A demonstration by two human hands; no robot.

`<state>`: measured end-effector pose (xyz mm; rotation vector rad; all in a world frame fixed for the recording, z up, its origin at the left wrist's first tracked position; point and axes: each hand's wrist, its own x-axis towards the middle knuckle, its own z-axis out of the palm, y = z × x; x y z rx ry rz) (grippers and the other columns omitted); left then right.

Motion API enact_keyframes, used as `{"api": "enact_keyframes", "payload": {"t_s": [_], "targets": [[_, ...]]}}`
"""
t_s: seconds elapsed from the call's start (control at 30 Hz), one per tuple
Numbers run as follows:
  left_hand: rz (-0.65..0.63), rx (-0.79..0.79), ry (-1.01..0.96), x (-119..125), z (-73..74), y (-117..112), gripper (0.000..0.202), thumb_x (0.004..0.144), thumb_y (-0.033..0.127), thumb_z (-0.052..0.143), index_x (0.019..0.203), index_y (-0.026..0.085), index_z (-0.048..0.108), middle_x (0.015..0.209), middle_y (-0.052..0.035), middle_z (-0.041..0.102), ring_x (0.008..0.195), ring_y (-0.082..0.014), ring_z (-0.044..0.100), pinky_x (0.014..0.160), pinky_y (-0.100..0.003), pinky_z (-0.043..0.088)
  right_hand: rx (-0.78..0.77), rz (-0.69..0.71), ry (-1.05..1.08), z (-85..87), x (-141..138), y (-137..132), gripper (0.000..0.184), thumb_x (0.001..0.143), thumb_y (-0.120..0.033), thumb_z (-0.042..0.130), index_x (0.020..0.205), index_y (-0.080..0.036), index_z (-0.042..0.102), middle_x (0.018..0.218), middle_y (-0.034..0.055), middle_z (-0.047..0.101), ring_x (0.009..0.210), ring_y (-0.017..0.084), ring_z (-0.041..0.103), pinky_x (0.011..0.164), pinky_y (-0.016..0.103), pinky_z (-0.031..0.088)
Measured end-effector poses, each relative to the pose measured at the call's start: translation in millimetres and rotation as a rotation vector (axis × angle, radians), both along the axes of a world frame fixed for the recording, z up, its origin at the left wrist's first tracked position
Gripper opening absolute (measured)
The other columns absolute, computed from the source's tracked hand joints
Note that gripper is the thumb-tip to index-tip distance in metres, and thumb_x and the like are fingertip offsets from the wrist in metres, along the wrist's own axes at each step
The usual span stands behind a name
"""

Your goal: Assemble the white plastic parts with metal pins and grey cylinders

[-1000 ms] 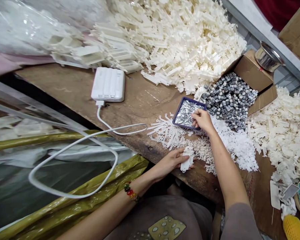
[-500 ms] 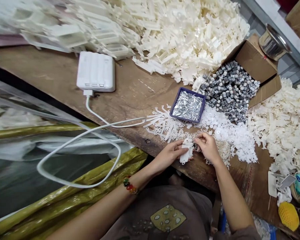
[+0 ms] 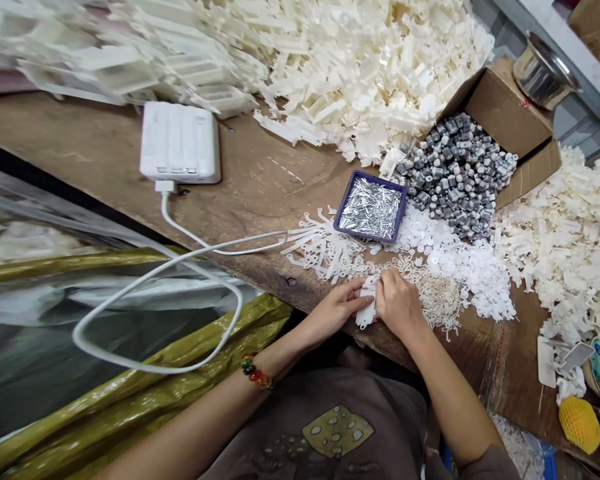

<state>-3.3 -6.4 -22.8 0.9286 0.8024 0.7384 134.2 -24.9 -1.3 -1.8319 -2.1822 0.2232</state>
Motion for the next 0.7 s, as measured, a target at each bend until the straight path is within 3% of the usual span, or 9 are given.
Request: {"api": "enact_keyframes", "payload": {"t_s": [0.13, 0.23, 0.3, 0.57, 0.7], "targets": [[-0.010, -0.026, 0.013, 0.3, -0.9, 0.7, 0.020, 0.065, 0.026, 0.064, 0.078, 0.015, 0.054, 0.060, 0.0043, 0.056, 0.053, -0.0111, 0.050, 0.051, -0.022, 0.038, -0.088, -0.086, 0.354, -4.0, 6.6, 0.6, 0.016, 0.087, -0.029, 0.043, 0.077, -0.020, 0.051, 0.073, 0.0020, 0.057, 0.066, 0.014, 0.054, 0.060, 0.024, 0.041], [-0.035, -0.104, -0.042, 1.6, -0.8, 0.5, 0.025, 0.065, 0.027, 0.064, 0.083, 0.015, 0.053, 0.065, 0.0012, 0.062, 0.057, -0.0148, 0.057, 0.055, -0.025, 0.043, -0.194, -0.234, 0.733, -10.6, 11.0, -1.3, 0.018, 0.085, -0.037, 0.047, 0.078, -0.021, 0.049, 0.054, -0.0052, 0.047, 0.045, 0.011, 0.044, 0.045, 0.022, 0.035], [-0.041, -0.122, -0.062, 2.0, 0.1, 0.5, 0.025, 0.065, 0.027, 0.064, 0.084, 0.015, 0.053, 0.065, 0.0005, 0.063, 0.057, -0.0155, 0.058, 0.055, -0.025, 0.044, -0.212, -0.294, 0.831, -15.2, 11.3, -3.6, 0.020, 0.084, -0.040, 0.048, 0.077, -0.021, 0.049, 0.049, -0.0072, 0.042, 0.040, 0.010, 0.039, 0.041, 0.021, 0.031], [-0.042, -0.120, -0.080, 1.5, 0.6, 0.1, 0.024, 0.065, 0.028, 0.065, 0.082, 0.015, 0.053, 0.063, 0.0021, 0.062, 0.054, -0.0127, 0.056, 0.051, -0.022, 0.041, 0.006, -0.222, 0.391, -12.5, 6.1, -9.8, 0.015, 0.086, -0.029, 0.043, 0.077, -0.020, 0.050, 0.073, 0.0027, 0.058, 0.068, 0.016, 0.054, 0.063, 0.026, 0.041], [-0.026, -0.134, -0.088, 1.9, -0.7, -0.5, 0.029, 0.064, 0.027, 0.065, 0.087, 0.015, 0.055, 0.068, 0.0009, 0.064, 0.057, -0.0134, 0.057, 0.053, -0.023, 0.042, 0.006, -0.250, 0.451, -12.7, 5.5, -11.6, 0.017, 0.088, -0.032, 0.042, 0.077, -0.020, 0.049, 0.071, 0.0015, 0.056, 0.064, 0.015, 0.053, 0.061, 0.025, 0.040]]}}
